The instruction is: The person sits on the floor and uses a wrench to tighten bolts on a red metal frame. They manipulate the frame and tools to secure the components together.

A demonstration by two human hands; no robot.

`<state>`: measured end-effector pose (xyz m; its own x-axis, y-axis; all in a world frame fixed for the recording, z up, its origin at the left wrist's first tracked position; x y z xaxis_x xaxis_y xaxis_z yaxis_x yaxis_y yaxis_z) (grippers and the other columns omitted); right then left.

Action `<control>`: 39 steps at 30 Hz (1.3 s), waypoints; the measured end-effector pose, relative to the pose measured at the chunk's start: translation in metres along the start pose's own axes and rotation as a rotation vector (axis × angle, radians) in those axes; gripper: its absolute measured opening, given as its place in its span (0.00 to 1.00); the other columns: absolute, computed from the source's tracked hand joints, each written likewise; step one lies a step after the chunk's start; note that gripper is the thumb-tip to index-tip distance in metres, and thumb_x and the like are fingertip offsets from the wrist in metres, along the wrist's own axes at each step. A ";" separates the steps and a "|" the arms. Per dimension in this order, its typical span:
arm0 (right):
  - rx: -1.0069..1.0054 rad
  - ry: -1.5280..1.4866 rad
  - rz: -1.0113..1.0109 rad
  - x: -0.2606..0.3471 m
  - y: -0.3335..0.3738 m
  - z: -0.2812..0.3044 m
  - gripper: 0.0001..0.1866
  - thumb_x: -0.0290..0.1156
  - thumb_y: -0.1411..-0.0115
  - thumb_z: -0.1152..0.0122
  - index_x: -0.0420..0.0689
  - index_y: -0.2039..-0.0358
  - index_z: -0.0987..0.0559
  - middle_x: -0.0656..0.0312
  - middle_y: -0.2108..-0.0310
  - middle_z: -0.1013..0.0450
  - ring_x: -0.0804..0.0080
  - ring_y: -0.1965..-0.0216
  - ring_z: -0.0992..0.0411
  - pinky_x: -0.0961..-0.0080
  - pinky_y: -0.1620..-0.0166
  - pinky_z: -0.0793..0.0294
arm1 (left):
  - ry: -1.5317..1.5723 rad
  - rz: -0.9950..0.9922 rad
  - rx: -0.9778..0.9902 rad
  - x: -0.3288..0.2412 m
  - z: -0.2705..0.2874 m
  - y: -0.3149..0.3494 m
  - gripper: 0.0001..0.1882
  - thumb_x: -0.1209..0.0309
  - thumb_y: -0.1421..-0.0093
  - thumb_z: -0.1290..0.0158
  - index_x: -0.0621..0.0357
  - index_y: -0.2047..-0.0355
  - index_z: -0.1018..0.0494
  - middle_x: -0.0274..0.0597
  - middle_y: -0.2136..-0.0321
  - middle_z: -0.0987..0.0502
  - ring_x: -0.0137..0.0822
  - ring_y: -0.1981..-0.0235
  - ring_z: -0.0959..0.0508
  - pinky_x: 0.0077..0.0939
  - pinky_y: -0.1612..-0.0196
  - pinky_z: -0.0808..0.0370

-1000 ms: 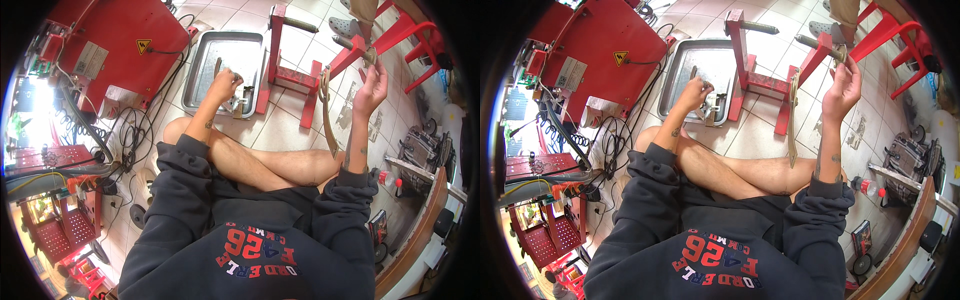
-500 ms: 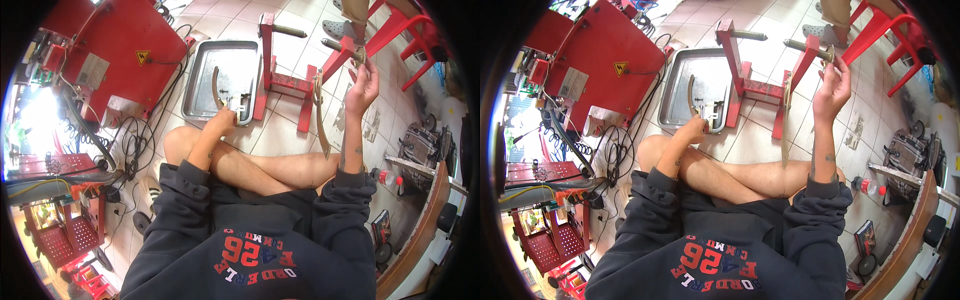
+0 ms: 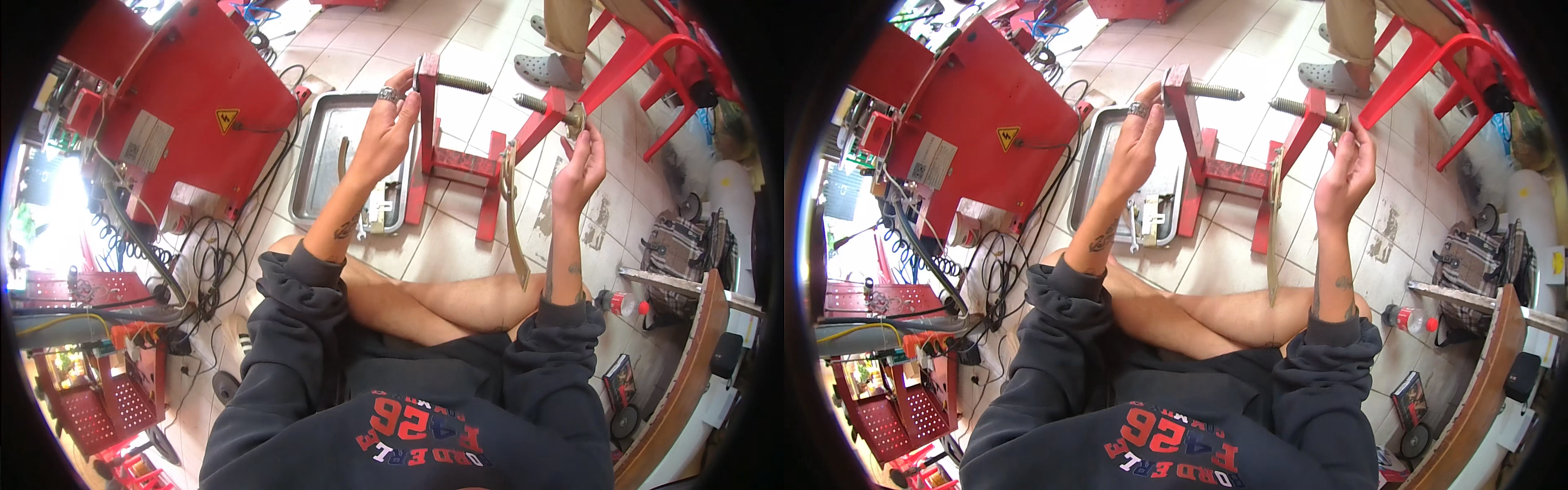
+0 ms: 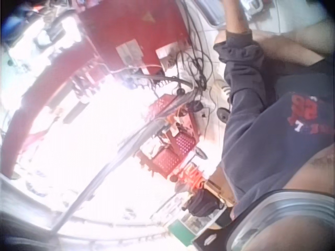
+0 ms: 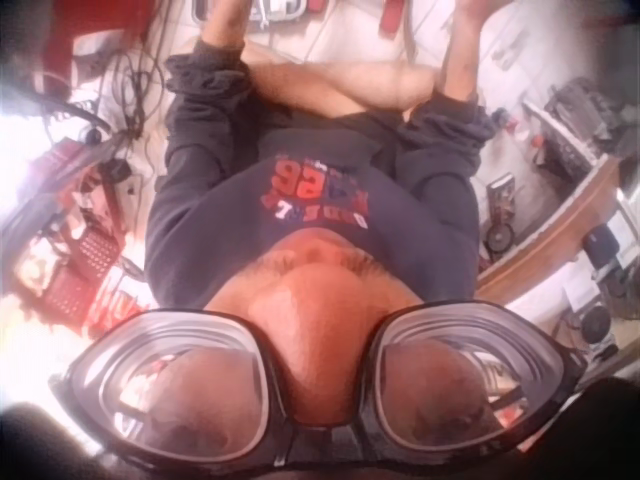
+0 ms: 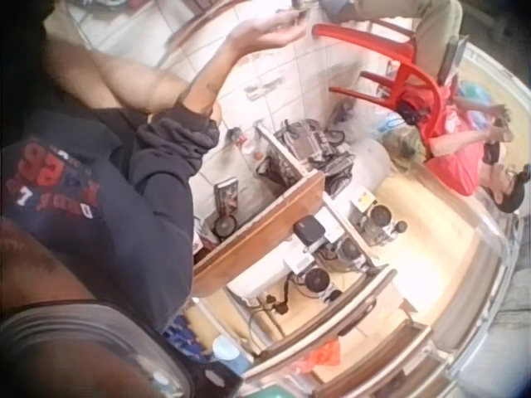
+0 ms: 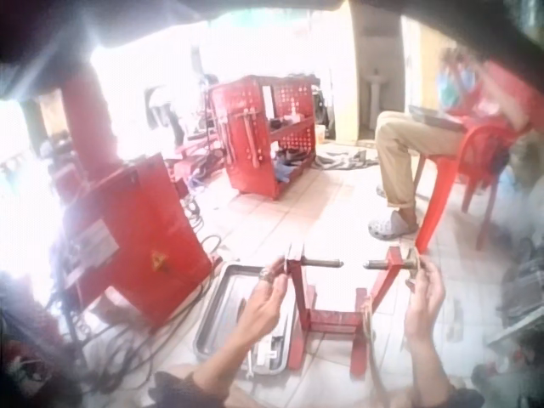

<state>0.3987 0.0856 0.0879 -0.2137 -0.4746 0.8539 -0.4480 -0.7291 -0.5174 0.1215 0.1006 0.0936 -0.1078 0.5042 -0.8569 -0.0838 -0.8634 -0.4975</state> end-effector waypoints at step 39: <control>-0.040 -0.041 0.135 -0.003 0.008 0.009 0.17 0.31 0.31 0.55 0.31 0.51 0.25 0.53 0.54 0.27 0.68 0.51 0.27 0.72 0.53 0.22 | 0.070 0.054 -0.213 0.008 -0.014 -0.006 0.21 0.64 0.27 0.59 0.68 0.43 0.34 0.44 0.56 0.23 0.31 0.53 0.25 0.27 0.46 0.30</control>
<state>0.4040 0.0768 0.0809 -0.2395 -0.5873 0.7731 -0.4518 -0.6374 -0.6242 0.1352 0.1099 0.0875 -0.0369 0.4606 -0.8868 0.1320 -0.8774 -0.4612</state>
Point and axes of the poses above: each hand's wrist, its own y-axis away from the middle knuckle, its own z-axis out of the back of the hand, x = y × z, the point moved 2 cm from there along -y, towards the middle knuckle
